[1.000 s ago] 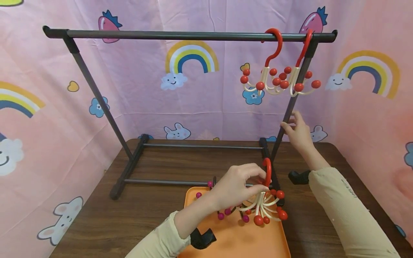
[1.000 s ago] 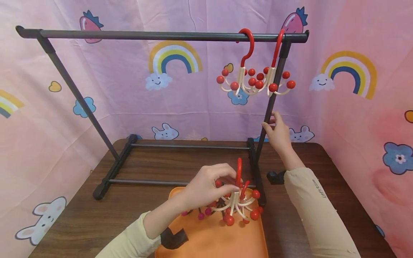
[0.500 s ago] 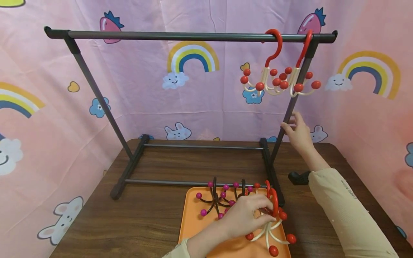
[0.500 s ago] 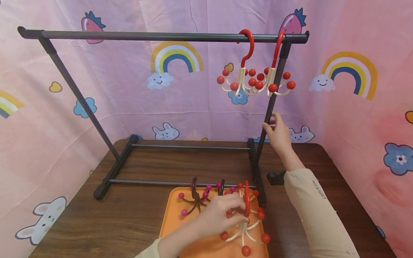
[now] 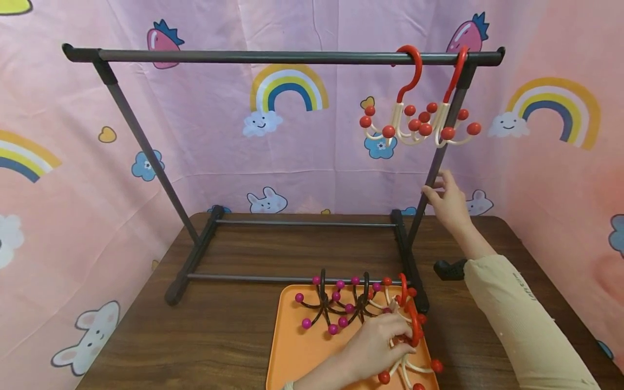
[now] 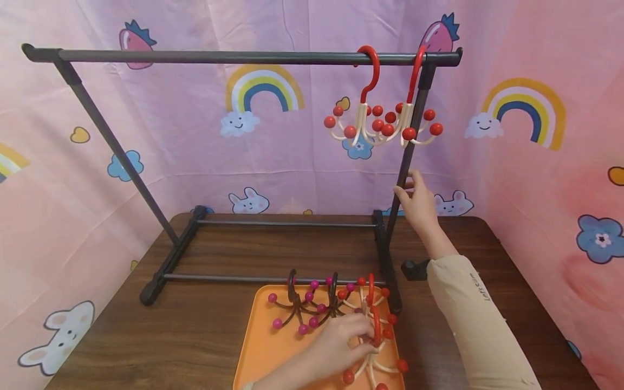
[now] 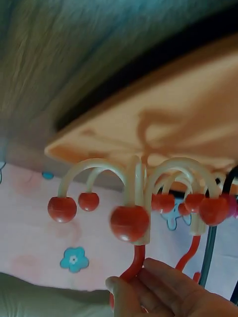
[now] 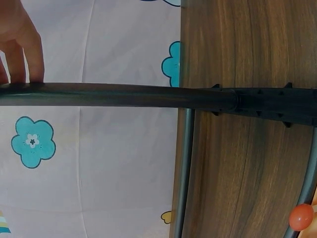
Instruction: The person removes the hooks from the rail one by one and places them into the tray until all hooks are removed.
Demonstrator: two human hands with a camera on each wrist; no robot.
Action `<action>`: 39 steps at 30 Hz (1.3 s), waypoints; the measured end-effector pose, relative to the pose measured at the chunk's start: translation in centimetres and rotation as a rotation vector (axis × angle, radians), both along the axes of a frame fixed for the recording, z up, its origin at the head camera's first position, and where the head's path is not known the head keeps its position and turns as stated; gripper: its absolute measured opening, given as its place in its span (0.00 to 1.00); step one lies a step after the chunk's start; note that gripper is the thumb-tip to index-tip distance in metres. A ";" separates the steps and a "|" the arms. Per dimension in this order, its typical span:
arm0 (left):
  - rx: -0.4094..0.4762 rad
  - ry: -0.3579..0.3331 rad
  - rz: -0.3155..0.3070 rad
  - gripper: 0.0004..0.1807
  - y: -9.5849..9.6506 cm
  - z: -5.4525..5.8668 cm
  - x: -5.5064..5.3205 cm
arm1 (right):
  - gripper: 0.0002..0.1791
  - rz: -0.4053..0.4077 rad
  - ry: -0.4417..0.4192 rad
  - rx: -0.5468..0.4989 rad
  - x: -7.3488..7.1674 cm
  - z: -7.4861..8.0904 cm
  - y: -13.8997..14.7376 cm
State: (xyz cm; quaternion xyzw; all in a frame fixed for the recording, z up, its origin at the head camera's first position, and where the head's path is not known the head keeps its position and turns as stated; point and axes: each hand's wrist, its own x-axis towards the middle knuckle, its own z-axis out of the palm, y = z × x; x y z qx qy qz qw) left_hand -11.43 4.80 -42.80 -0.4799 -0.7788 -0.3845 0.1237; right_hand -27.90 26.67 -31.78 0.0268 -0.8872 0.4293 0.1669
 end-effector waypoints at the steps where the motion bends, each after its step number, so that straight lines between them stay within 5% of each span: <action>1: -0.011 0.004 0.004 0.05 0.0 -0.1 0.0 | 0.22 0.002 -0.002 -0.001 0.0 0.0 0.0; 10: -0.156 0.014 0.002 0.04 -0.4 -0.9 -0.2 | 0.24 0.004 -0.006 -0.008 0.1 0.0 0.0; 16: -0.218 0.086 0.067 0.07 -1.2 0.5 -0.8 | 0.24 0.006 -0.010 -0.008 0.1 -0.1 -0.1; 28: 0.034 0.084 0.131 0.06 -3.1 11.4 -4.9 | 0.23 -0.013 -0.001 0.009 -0.1 0.1 -0.1; 39: 0.008 0.112 0.215 0.08 -2.6 21.0 -9.0 | 0.22 -0.018 0.013 0.005 0.1 0.1 -0.2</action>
